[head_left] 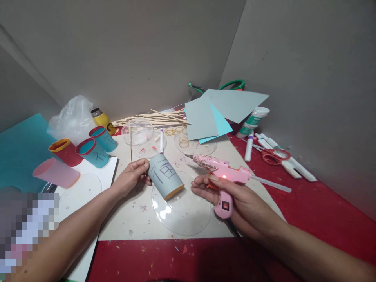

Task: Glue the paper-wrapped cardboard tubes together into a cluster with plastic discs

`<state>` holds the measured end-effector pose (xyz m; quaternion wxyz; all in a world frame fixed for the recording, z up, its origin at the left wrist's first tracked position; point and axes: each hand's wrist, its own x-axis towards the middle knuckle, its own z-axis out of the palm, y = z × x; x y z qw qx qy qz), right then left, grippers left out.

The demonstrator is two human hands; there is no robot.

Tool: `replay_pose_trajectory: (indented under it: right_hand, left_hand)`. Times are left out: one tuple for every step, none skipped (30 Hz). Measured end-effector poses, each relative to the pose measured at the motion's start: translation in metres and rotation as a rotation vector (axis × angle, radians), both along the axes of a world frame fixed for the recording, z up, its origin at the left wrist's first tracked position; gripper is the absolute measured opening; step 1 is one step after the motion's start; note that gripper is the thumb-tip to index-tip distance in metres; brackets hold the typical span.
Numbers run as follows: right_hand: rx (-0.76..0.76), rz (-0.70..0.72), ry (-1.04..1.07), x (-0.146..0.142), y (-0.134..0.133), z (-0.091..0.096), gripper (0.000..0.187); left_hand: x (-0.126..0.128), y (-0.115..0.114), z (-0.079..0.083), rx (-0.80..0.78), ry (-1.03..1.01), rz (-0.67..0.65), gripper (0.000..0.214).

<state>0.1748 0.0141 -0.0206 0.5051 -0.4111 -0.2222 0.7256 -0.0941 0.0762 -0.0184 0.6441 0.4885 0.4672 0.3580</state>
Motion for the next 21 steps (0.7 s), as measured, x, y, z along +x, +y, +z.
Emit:
replay_pose_trajectory:
  right_hand:
    - [-0.01, -0.002, -0.001, 0.0002, 0.0001, -0.0009, 0.034]
    - [-0.018, -0.003, -0.001, 0.0003, 0.0002, -0.0016, 0.034]
    - [-0.023, -0.003, -0.001, 0.0004, 0.0001, -0.0021, 0.034]
    - [-0.025, -0.004, -0.002, 0.0004, 0.0, -0.0023, 0.034]
    - [-0.024, -0.007, -0.006, 0.0003, -0.0003, -0.0021, 0.034]
    - [-0.022, -0.011, -0.011, 0.0003, -0.0005, -0.0017, 0.034]
    - [-0.019, -0.013, -0.016, 0.0002, -0.0008, -0.0012, 0.035]
    - [-0.015, -0.015, -0.021, 0.0002, -0.001, -0.0007, 0.035]
    - [-0.011, -0.015, -0.025, 0.0001, -0.0011, -0.0003, 0.035]
    - [-0.005, -0.014, -0.026, 0.0001, -0.0011, 0.0, 0.035]
    - [-0.001, -0.012, -0.027, 0.0001, -0.0011, 0.0002, 0.035]
    - [0.003, -0.011, -0.028, 0.0001, -0.001, 0.0003, 0.034]
    - [0.006, -0.009, -0.03, 0.0001, -0.001, 0.0003, 0.034]
    - [0.009, -0.009, -0.033, 0.0001, -0.0009, 0.0003, 0.033]
    - [0.012, -0.008, -0.036, 0.0, -0.001, 0.0003, 0.032]
    - [0.015, -0.008, -0.038, 0.0, -0.001, 0.0004, 0.031]
    - [0.015, -0.008, -0.039, 0.0, -0.0012, 0.0004, 0.031]
    - [0.015, -0.01, -0.036, 0.0, -0.0013, 0.0003, 0.03]
    - [0.013, -0.01, -0.034, 0.0001, -0.0015, 0.0, 0.03]
    - [0.01, -0.01, -0.032, 0.0002, -0.0016, -0.0003, 0.03]
    - [0.008, -0.008, -0.033, 0.0005, -0.0018, -0.0009, 0.029]
  left_hand:
    - [0.0002, -0.0001, -0.0005, 0.0, 0.002, -0.001, 0.041]
    - [0.0004, -0.0002, -0.0009, 0.0, 0.004, -0.003, 0.041]
    - [0.0006, -0.0004, -0.001, -0.001, 0.005, -0.003, 0.042]
    - [0.0009, -0.0006, -0.001, -0.001, 0.007, -0.004, 0.042]
    - [0.0012, -0.0007, -0.0009, 0.0, 0.008, -0.003, 0.042]
    - [0.0015, -0.0008, -0.0006, 0.001, 0.009, -0.003, 0.043]
    - [0.0018, -0.0008, -0.0004, 0.003, 0.009, -0.003, 0.043]
    - [0.0021, -0.0008, -0.0001, 0.004, 0.008, -0.003, 0.043]
    - [0.0024, -0.0007, 0.0001, 0.005, 0.007, -0.005, 0.043]
    - [0.0026, -0.0007, 0.0003, 0.006, 0.007, -0.006, 0.044]
    - [0.0028, -0.0007, 0.0006, 0.008, 0.007, -0.007, 0.044]
    - [0.0031, -0.0008, 0.0008, 0.01, 0.009, -0.007, 0.043]
    - [0.0033, -0.001, 0.001, 0.013, 0.011, -0.006, 0.043]
    - [0.0036, -0.0012, 0.0013, 0.016, 0.014, -0.005, 0.043]
    - [0.0038, -0.0015, 0.0015, 0.018, 0.017, -0.004, 0.043]
    - [0.004, -0.0018, 0.0017, 0.02, 0.02, -0.003, 0.043]
    - [0.0042, -0.0021, 0.0018, 0.021, 0.024, -0.002, 0.044]
    - [0.0044, -0.0023, 0.0018, 0.022, 0.027, -0.002, 0.044]
    - [0.0045, -0.0026, 0.0018, 0.022, 0.029, 0.0, 0.045]
    - [0.0046, -0.0029, 0.0017, 0.022, 0.031, 0.003, 0.045]
    - [0.0047, -0.0031, 0.0015, 0.023, 0.031, 0.006, 0.045]
